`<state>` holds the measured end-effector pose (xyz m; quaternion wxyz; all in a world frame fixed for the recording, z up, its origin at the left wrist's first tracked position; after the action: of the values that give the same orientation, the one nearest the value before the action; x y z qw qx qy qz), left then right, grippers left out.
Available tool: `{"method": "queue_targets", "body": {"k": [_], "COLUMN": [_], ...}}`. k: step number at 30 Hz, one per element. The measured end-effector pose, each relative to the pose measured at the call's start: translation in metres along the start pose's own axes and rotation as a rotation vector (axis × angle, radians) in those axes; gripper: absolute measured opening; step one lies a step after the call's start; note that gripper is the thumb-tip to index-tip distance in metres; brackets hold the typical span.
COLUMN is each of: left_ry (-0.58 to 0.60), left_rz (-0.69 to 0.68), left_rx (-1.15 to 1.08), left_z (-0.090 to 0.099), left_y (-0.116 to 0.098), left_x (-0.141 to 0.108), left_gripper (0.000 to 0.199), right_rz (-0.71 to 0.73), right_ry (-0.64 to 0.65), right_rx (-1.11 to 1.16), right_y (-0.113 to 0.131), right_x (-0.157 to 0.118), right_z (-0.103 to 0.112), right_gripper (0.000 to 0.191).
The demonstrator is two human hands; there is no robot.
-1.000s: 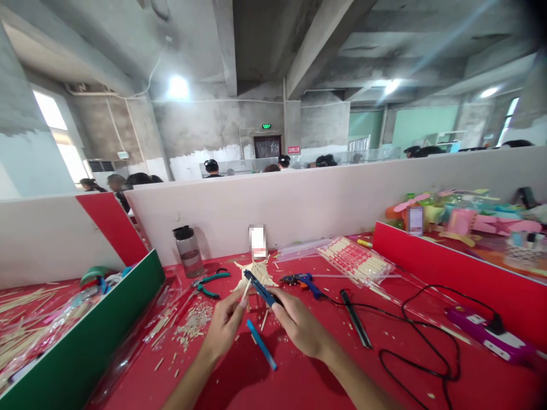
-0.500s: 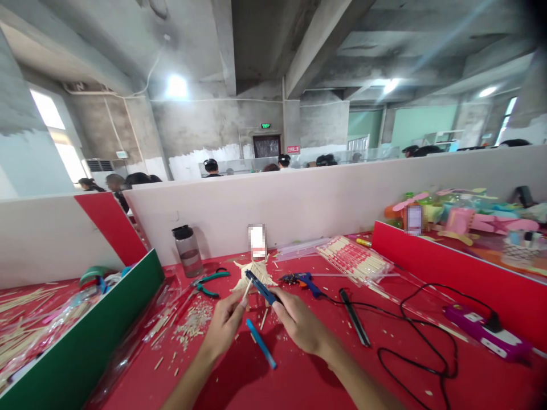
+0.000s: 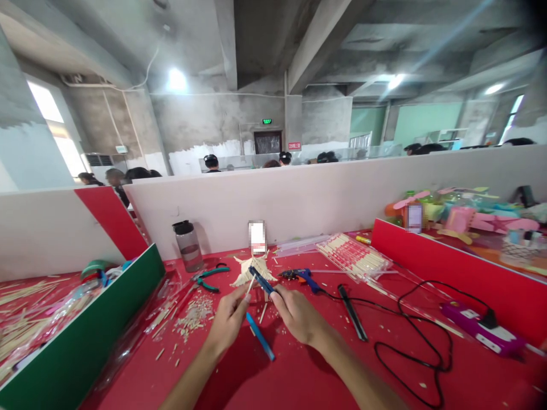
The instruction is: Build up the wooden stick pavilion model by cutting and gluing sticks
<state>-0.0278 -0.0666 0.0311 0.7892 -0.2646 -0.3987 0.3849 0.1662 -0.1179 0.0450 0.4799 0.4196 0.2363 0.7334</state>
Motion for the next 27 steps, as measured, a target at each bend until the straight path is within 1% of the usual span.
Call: {"method": "queue_targets", "body": {"k": [4,8,11,15,17,19,20,22,24,27], "left_ry": [0.047,0.052,0.043,0.004,-0.007,0.001,0.015,0.055,0.100,0.140], "left_rz": [0.049,0.055,0.044,0.045,0.060,0.081,0.090,0.106,0.115,0.118], "left_rx": [-0.018,-0.032,-0.033,-0.041,-0.041,-0.051,-0.061,-0.086,-0.099,-0.113], "left_z": [-0.003,-0.003,-0.002,-0.002,-0.003,-0.005,-0.006,-0.011,-0.017,-0.026], "left_y": [0.007,0.007,0.004,0.002,0.001,0.001,0.001,0.001,0.003,0.004], "left_x": [0.001,0.001,0.001,0.000,0.000,0.001,0.001,0.002,0.004,0.006], "left_gripper": [0.055,0.056,0.055,0.056,0.056,0.055,0.053,0.049,0.048,0.048], "right_rz": [-0.022,-0.022,-0.013,-0.041,-0.077,-0.124,-0.150,-0.235,-0.343,-0.448], "right_ry": [-0.014,-0.017,-0.051,-0.173,-0.258,-0.331,-0.355,-0.358,-0.301,-0.203], "right_rx": [-0.042,-0.013,0.038,0.183,0.247,0.254,0.213,0.067,-0.085,-0.236], "right_y": [-0.004,-0.006,-0.005,-0.007,-0.013,-0.022,-0.027,-0.037,-0.044,-0.047], "right_x": [0.000,0.000,0.002,0.004,0.005,0.005,0.005,0.006,0.006,0.007], "right_z": [-0.001,-0.004,-0.005,0.002,0.012,0.026,0.033,0.046,0.052,0.048], "right_gripper": [0.040,0.043,0.046,0.051,0.051,0.052,0.051,0.046,0.041,0.036]}}
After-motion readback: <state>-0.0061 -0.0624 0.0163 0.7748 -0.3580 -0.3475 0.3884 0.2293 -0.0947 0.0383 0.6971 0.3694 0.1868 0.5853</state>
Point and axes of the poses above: each hand's wrist, its own x-axis towards the middle knuckle, its own z-axis out of the back of the hand, y = z × x, the point moved 1 cm from there along x, towards the middle knuckle, and after that the axes turned 13 degrees about x, right-handed, at the moved point
